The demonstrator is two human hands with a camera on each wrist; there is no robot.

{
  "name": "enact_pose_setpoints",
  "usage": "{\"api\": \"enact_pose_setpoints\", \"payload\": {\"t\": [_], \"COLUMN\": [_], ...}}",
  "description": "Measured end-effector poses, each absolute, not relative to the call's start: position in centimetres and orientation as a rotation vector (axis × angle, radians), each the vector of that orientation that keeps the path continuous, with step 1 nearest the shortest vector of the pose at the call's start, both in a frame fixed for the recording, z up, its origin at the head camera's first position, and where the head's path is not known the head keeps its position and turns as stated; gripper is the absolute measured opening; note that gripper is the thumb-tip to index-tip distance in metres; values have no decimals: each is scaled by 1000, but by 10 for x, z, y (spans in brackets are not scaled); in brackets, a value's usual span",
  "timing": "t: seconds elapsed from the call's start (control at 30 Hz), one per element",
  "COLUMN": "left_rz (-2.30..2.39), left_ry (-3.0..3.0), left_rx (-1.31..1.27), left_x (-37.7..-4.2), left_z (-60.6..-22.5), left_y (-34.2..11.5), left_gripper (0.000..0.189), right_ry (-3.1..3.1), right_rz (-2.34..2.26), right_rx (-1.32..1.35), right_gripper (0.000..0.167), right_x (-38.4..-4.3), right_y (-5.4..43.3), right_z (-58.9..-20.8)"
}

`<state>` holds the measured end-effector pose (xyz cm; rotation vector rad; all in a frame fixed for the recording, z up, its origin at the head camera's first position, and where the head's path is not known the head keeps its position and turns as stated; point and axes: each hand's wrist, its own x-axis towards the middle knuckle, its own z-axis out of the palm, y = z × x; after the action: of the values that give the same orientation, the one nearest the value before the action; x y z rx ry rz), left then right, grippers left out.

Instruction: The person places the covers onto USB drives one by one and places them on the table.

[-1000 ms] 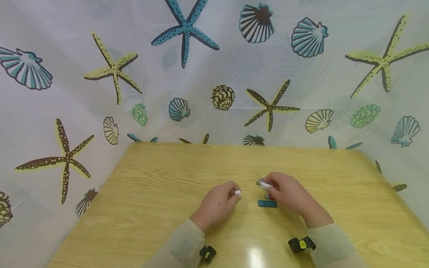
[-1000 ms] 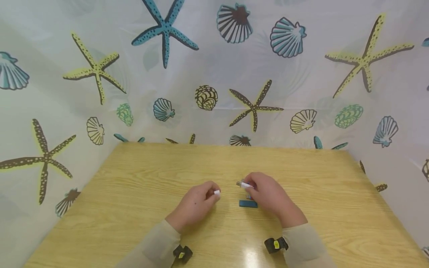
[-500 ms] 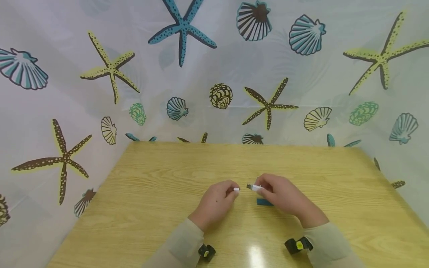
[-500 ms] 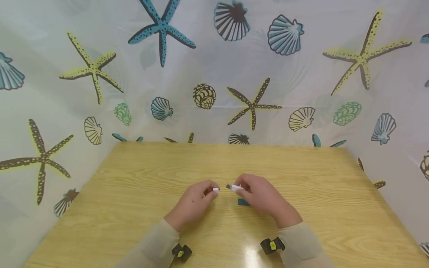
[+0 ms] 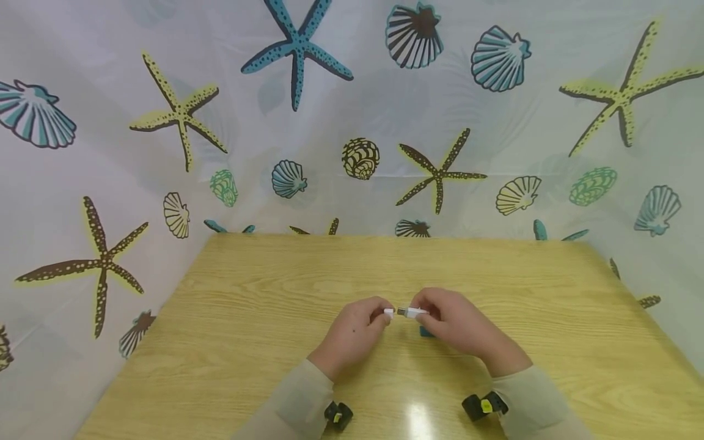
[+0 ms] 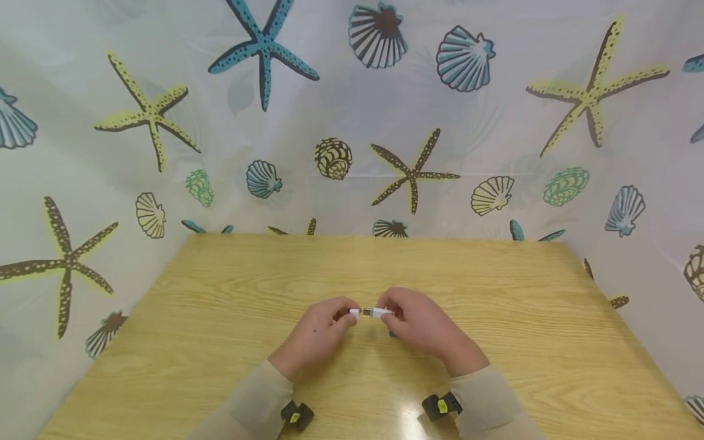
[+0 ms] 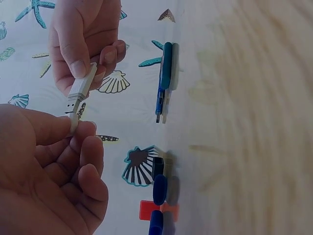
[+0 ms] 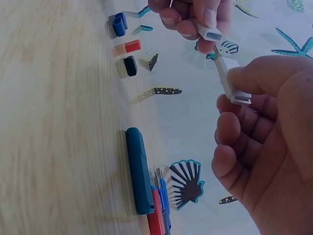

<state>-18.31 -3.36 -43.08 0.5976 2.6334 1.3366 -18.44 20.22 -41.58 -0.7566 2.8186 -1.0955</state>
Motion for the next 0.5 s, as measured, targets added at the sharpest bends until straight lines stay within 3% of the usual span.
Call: {"api": "enact_pose_setpoints", "payload": {"t": [0.5], "left_rz": [1362], "left_ry": [2625], "left_rx": [599], "left_x": [-182], "left_z": [-431], "left_y": [-33], "left_gripper": [13], "right_ry": [2802], "right_rz": [-1084], "right_rx": [-774], "right_gripper": [4], "right_x": [-182], "right_y": [198], "right_z": [-414]}}
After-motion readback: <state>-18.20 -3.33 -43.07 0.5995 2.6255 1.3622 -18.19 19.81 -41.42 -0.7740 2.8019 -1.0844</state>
